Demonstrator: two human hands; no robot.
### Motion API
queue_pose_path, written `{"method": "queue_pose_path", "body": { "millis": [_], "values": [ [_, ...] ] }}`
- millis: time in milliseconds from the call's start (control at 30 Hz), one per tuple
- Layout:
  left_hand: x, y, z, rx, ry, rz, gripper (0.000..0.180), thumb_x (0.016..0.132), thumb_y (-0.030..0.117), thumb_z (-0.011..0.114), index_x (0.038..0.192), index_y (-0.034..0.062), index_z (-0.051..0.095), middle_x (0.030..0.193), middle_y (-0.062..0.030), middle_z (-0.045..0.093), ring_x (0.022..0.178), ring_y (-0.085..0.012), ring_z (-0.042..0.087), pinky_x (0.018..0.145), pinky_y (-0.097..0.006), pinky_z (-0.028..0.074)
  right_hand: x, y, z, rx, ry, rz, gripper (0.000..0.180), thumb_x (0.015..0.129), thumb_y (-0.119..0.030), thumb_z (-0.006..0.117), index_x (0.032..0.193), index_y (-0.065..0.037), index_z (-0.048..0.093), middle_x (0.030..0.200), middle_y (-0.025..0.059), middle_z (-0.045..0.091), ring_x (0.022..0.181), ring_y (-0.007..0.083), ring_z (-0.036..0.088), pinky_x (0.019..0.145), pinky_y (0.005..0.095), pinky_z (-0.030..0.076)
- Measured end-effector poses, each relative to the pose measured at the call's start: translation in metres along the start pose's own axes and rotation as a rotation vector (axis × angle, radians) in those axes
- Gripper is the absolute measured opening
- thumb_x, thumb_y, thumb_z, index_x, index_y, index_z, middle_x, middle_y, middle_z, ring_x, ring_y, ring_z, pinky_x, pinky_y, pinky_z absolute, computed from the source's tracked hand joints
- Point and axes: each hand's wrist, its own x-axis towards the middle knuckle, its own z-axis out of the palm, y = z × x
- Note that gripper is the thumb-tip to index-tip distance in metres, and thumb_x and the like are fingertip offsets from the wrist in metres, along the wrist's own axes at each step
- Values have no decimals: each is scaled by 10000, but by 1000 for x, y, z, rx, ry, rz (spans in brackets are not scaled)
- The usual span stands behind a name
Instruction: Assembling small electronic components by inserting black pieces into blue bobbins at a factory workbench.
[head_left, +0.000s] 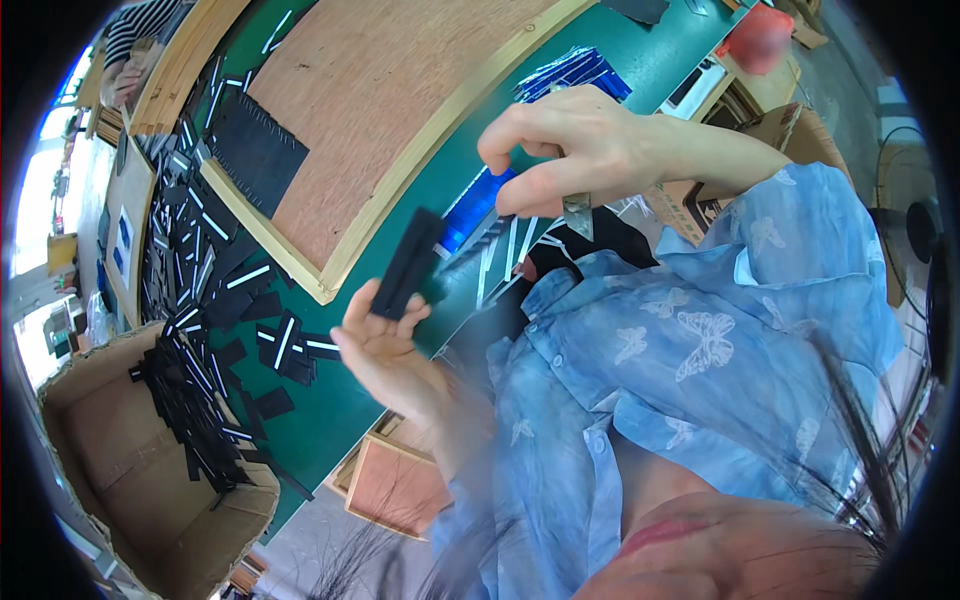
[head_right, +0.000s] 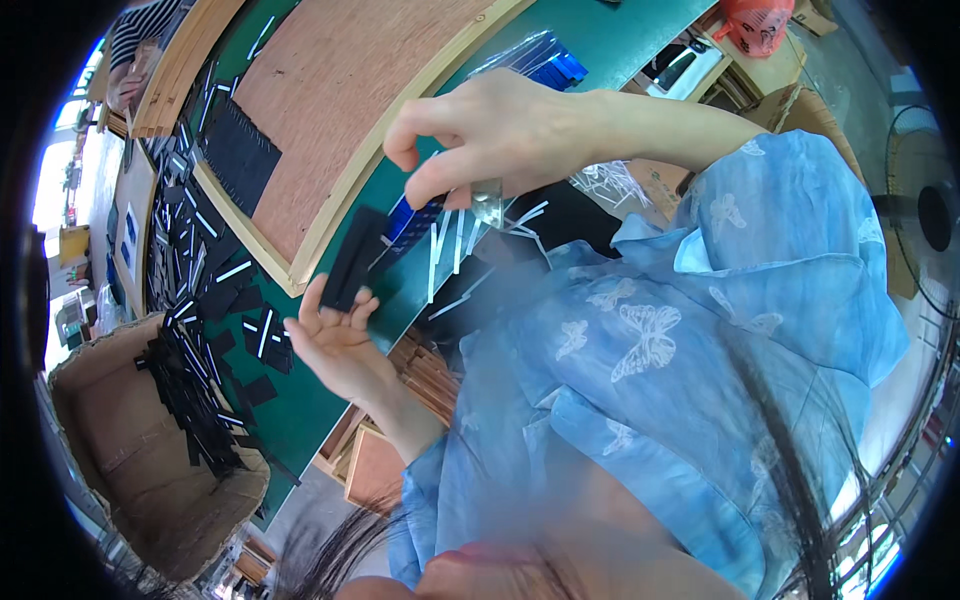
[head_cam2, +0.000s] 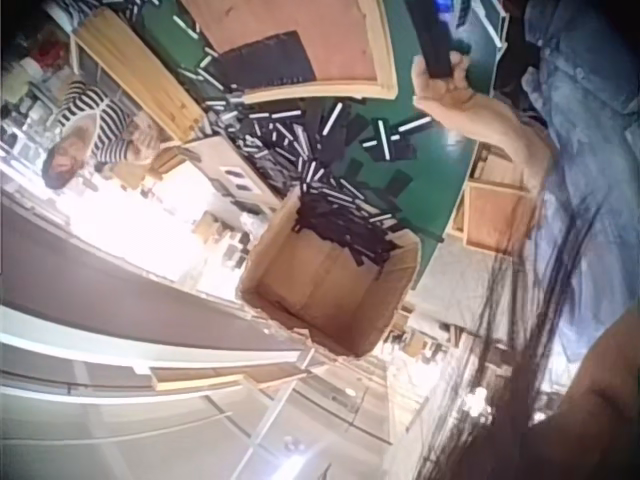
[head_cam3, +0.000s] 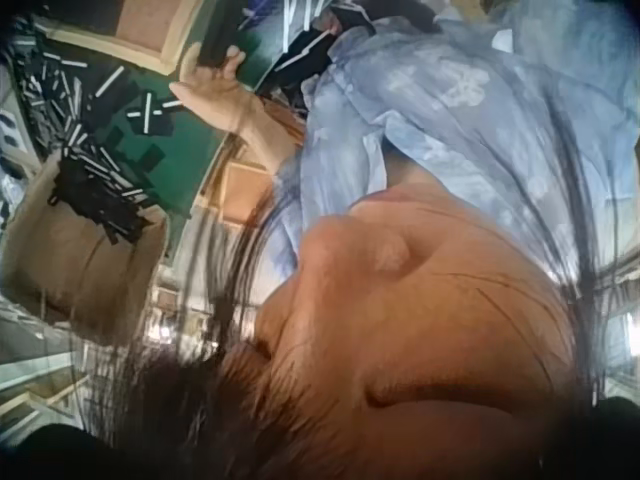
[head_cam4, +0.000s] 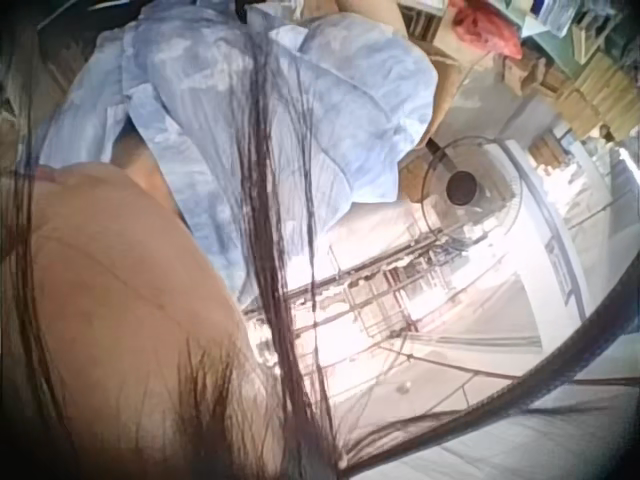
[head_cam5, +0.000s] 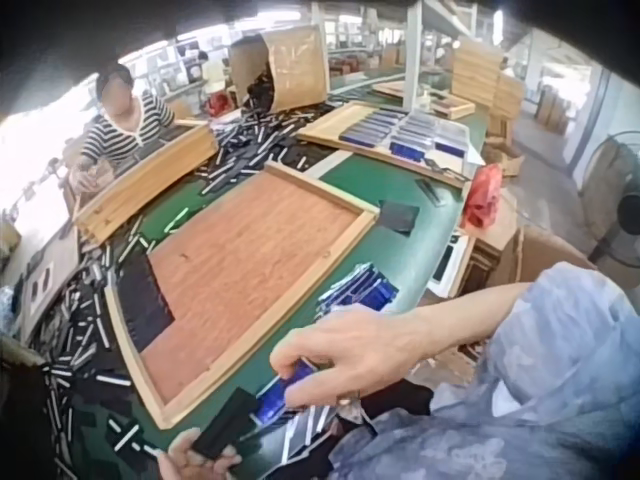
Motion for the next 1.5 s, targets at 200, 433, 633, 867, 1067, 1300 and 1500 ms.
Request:
{"method": "queue_pose_path", "body": {
  "millis": [200, 433, 633, 867, 1067, 1300, 1500],
  "values": [
    [-4, -4, 35, -21, -119, -90, 680, 977, 502, 217, 1094, -93, 526, 967, -230, 621, 707, -266, 633, 618, -311, 538, 2, 3, 9, 255, 29, 160, 367, 608, -64, 779, 916, -150, 599, 1006, 11, 499, 746, 191, 560, 611, 301, 466],
    [-8, -1, 38, -22, -132, -98, 686, 977, 504, 207, 1099, -93, 522, 972, -230, 619, 705, -271, 636, 614, -329, 544, -2, -4, 2, 275, 47, 225, 353, 622, -82, 784, 921, -141, 606, 1002, 13, 495, 786, 199, 558, 655, 310, 467],
    [-11, -1, 36, -3, -113, -88, 680, 980, 500, 204, 1107, -93, 512, 983, -228, 615, 709, -269, 636, 626, -327, 548, 2, -3, 9, 294, 44, 196, 348, 626, -98, 788, 921, -141, 609, 1001, 12, 495, 787, 198, 551, 656, 312, 468],
    [-10, -2, 39, 8, -118, -82, 677, 982, 495, 211, 1110, -99, 509, 977, -233, 614, 710, -272, 636, 629, -332, 548, -1, -4, 4, 287, 40, 210, 343, 627, -104, 788, 918, -138, 611, 1004, 15, 493, 795, 196, 547, 648, 313, 460],
    [-11, -1, 39, 2, -116, -80, 679, 982, 493, 214, 1112, -104, 510, 965, -243, 615, 701, -271, 638, 624, -333, 548, -1, -5, 4, 280, 48, 207, 339, 630, -106, 787, 917, -133, 609, 1005, 19, 492, 803, 199, 548, 650, 317, 457],
    [-10, -3, 37, 15, -104, -88, 673, 985, 484, 209, 1112, -103, 512, 963, -246, 619, 709, -273, 642, 627, -325, 550, -1, -3, 7, 284, 46, 212, 349, 622, -111, 796, 915, -130, 607, 1001, 21, 491, 812, 203, 548, 652, 318, 457],
    [-11, 0, 39, 30, -147, -67, 668, 988, 473, 197, 1111, -104, 511, 961, -248, 621, 715, -273, 642, 636, -322, 549, 1, -7, 3, 281, 35, 219, 348, 624, -115, 795, 919, -129, 613, 991, 26, 490, 813, 210, 545, 658, 317, 454]
  ]
}}
